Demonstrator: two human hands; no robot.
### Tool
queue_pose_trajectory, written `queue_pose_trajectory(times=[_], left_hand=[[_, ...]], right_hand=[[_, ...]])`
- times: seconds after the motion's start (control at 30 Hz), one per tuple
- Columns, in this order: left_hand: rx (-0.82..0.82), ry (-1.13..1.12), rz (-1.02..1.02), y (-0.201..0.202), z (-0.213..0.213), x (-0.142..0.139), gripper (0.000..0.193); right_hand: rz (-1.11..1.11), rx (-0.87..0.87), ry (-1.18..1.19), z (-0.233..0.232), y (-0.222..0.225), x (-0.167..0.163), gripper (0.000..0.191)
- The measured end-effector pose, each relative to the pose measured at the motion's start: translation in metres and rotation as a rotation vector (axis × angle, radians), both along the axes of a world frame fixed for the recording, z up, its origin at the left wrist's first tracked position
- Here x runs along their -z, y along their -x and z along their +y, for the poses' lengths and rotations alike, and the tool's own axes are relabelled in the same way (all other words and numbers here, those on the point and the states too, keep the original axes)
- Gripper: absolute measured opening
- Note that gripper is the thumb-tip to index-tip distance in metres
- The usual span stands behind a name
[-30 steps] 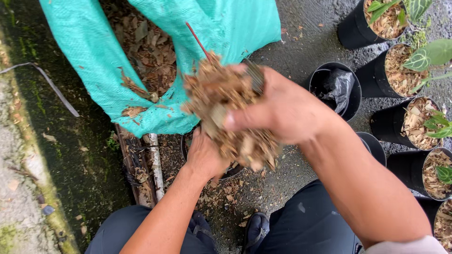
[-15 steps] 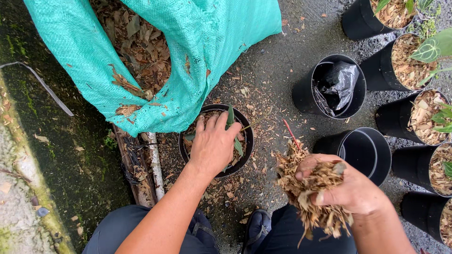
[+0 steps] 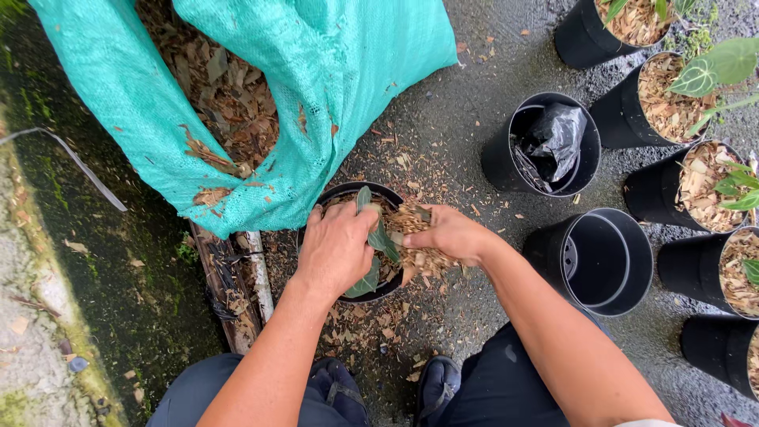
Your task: The person removes a black plastic bag from the root ball of an Anthurium-like plant, sets the plant into a black nursery pot, and presses wood chip mulch from a large green woven sack around the plant by hand, firming the material and adjusting the leaves as they work.
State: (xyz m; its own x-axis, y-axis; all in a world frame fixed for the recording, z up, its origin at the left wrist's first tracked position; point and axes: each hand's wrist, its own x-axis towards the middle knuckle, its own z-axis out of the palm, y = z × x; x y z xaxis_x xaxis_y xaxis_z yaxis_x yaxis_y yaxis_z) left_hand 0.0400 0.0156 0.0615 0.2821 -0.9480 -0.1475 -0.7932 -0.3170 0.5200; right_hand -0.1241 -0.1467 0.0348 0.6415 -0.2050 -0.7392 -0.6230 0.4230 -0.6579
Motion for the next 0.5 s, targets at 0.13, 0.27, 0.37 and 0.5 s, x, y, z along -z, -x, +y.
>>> queue_pose_trajectory(times=[0.13,0.27,0.37,0.5], left_hand=[[0.010,0.045,0.037,-0.002,0.003,-0.001,0.026],[0.018,-0.014,0.036,-0.002,0.005,0.001,0.025],[0.004,0.001,0.045,-0.003,0.007,0.002,0.025],[0.006,0.014,0.058,-0.004,0.007,0.002,0.027]], right_hand=[[-0.111,-0.277,0.333,-0.003,-0.027,0.011,0.045],[-0.028,-0.456,0.657,-0.002,-0.031,0.005,0.083],[-0.078,-0.387,0.678,-0.001,-0.020,-0.001,0.089],[-0.127,-0.310,0.964,0.006,-0.006,0.001,0.065]])
